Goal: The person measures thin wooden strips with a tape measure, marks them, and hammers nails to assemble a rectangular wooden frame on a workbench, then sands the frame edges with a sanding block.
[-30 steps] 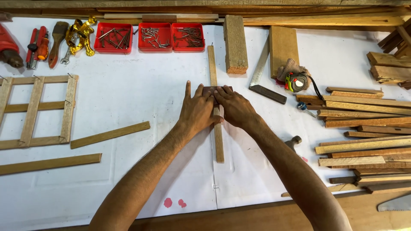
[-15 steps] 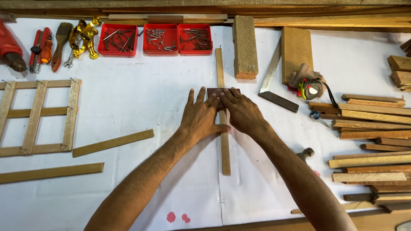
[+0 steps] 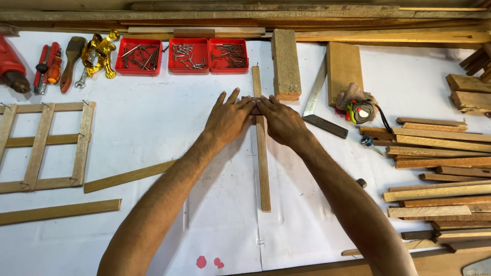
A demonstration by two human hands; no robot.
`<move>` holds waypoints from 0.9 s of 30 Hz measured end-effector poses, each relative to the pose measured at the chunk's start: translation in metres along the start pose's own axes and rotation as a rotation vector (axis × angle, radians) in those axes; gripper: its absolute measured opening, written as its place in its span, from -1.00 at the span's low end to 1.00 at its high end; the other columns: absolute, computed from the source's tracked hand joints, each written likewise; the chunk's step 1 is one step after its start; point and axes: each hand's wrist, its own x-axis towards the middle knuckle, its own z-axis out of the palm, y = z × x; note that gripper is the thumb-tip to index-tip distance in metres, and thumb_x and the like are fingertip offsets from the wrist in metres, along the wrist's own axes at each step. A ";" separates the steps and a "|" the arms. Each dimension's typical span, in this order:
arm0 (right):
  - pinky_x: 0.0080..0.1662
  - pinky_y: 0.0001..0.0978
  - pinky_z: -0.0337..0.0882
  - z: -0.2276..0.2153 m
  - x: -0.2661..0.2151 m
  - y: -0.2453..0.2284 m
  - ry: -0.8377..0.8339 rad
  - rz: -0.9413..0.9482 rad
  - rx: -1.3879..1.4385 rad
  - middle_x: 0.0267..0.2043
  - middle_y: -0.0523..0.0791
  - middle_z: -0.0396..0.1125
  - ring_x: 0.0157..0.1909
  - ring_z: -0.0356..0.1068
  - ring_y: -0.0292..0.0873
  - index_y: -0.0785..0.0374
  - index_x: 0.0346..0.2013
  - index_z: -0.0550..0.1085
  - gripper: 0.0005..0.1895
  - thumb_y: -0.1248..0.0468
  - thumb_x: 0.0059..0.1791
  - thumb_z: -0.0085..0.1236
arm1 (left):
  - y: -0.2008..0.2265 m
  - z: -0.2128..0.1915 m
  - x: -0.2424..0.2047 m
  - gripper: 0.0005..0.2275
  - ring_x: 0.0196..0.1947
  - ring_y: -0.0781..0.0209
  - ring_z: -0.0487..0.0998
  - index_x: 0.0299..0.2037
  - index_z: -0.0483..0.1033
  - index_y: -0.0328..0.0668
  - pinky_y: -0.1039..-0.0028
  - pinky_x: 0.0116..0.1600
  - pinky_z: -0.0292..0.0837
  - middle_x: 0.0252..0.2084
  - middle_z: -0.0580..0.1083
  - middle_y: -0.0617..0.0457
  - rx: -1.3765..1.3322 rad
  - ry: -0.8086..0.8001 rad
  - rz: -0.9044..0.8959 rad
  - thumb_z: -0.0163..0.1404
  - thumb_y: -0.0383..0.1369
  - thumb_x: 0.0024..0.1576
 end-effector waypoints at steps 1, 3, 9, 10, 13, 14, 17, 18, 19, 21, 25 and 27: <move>0.04 -0.09 0.55 -0.018 -0.006 -0.010 0.008 -0.002 -0.005 0.35 0.04 0.27 0.37 0.24 0.12 0.31 0.31 0.36 -0.45 0.51 0.00 -0.06 | 0.007 -0.009 -0.005 -0.59 0.40 -0.22 0.19 0.27 0.42 -0.17 -0.26 0.41 0.08 0.33 0.39 -0.03 0.006 0.007 0.003 0.03 -0.23 0.24; -0.13 -0.13 0.61 -0.052 -0.021 -0.031 -0.111 0.113 0.064 0.40 -0.01 0.20 0.41 0.18 0.10 0.18 0.33 0.32 -0.39 0.57 -0.01 -0.18 | 0.021 -0.023 -0.018 -0.62 0.43 -0.17 0.21 0.30 0.39 -0.22 -0.23 0.43 0.10 0.36 0.38 -0.03 0.000 0.058 0.062 -0.03 -0.35 0.28; 0.26 -0.07 0.37 -0.050 -0.106 -0.062 -0.175 0.003 0.056 0.43 -0.04 0.18 0.45 0.12 0.06 0.09 0.25 0.40 -0.30 0.63 -0.13 -0.20 | 0.085 -0.027 -0.093 -0.56 0.44 -0.12 0.18 0.34 0.27 -0.32 -0.05 0.42 0.11 0.39 0.29 -0.15 0.099 -0.078 0.161 -0.09 -0.46 0.21; 0.26 -0.07 0.37 -0.046 -0.116 -0.067 -0.175 0.002 0.059 0.43 -0.04 0.18 0.45 0.12 0.06 0.09 0.25 0.40 -0.30 0.63 -0.13 -0.20 | 0.095 -0.031 -0.103 -0.56 0.44 -0.12 0.18 0.34 0.27 -0.32 -0.05 0.42 0.11 0.39 0.29 -0.15 0.100 -0.080 0.160 -0.09 -0.46 0.21; 0.36 -0.06 0.20 -0.029 -0.139 -0.076 -0.162 -0.027 0.051 0.44 -0.02 0.16 0.46 0.08 0.06 0.28 0.29 0.34 -0.32 0.60 -0.13 -0.17 | 0.115 -0.035 -0.122 -0.57 0.44 -0.12 0.17 0.32 0.25 -0.43 0.00 0.41 0.14 0.39 0.27 -0.22 0.113 -0.191 0.138 -0.12 -0.42 0.25; 0.39 -0.06 0.18 -0.022 -0.140 -0.075 -0.080 -0.041 0.050 0.44 -0.02 0.17 0.48 0.08 0.04 0.30 0.31 0.33 -0.38 0.55 -0.06 -0.16 | 0.114 -0.032 -0.121 -0.58 0.44 -0.14 0.18 0.31 0.26 -0.45 0.03 0.41 0.15 0.40 0.26 -0.25 0.151 -0.185 0.146 -0.13 -0.39 0.26; 0.42 -0.07 0.16 -0.008 -0.130 -0.065 -0.018 -0.035 0.038 0.44 -0.03 0.18 0.50 0.08 0.02 0.28 0.34 0.30 -0.44 0.49 0.02 -0.17 | 0.102 -0.017 -0.110 -0.59 0.43 -0.15 0.19 0.30 0.28 -0.44 0.05 0.41 0.18 0.39 0.26 -0.26 0.197 -0.169 0.150 -0.12 -0.38 0.26; 0.42 -0.07 0.16 -0.004 -0.123 -0.061 -0.031 -0.020 0.021 0.45 -0.05 0.17 0.51 0.08 0.02 0.26 0.35 0.29 -0.45 0.47 0.03 -0.18 | 0.095 -0.011 -0.104 -0.58 0.42 -0.13 0.20 0.30 0.29 -0.42 0.04 0.40 0.20 0.39 0.27 -0.25 0.214 -0.151 0.147 -0.11 -0.39 0.25; 0.42 -0.07 0.16 0.000 -0.113 -0.055 -0.033 -0.017 0.024 0.45 -0.05 0.17 0.51 0.08 0.02 0.26 0.35 0.29 -0.45 0.47 0.03 -0.18 | 0.088 -0.010 -0.095 -0.58 0.42 -0.13 0.20 0.30 0.29 -0.42 0.04 0.40 0.20 0.39 0.27 -0.25 0.212 -0.155 0.148 -0.11 -0.39 0.25; 0.39 -0.05 0.16 0.009 -0.091 -0.041 0.000 -0.011 -0.004 0.44 -0.02 0.17 0.48 0.07 0.06 0.24 0.36 0.29 -0.48 0.41 0.07 -0.18 | 0.073 -0.009 -0.075 -0.60 0.43 -0.13 0.21 0.29 0.30 -0.42 -0.03 0.36 0.24 0.36 0.31 -0.25 0.171 -0.159 0.091 -0.10 -0.40 0.27; 0.38 -0.05 0.18 0.017 -0.046 -0.017 0.020 0.002 0.022 0.44 -0.01 0.17 0.48 0.08 0.07 0.25 0.36 0.29 -0.50 0.37 0.09 -0.16 | 0.040 0.005 -0.038 -0.60 0.41 -0.11 0.23 0.28 0.31 -0.41 -0.07 0.34 0.27 0.34 0.33 -0.23 0.146 -0.112 0.062 -0.08 -0.40 0.25; 0.39 -0.06 0.20 0.019 -0.028 -0.006 0.012 0.001 0.029 0.44 -0.02 0.17 0.48 0.08 0.07 0.25 0.37 0.29 -0.52 0.30 0.13 -0.11 | 0.028 0.008 -0.022 -0.60 0.41 -0.10 0.24 0.29 0.32 -0.41 -0.06 0.35 0.27 0.34 0.34 -0.22 0.165 -0.112 0.041 -0.07 -0.40 0.25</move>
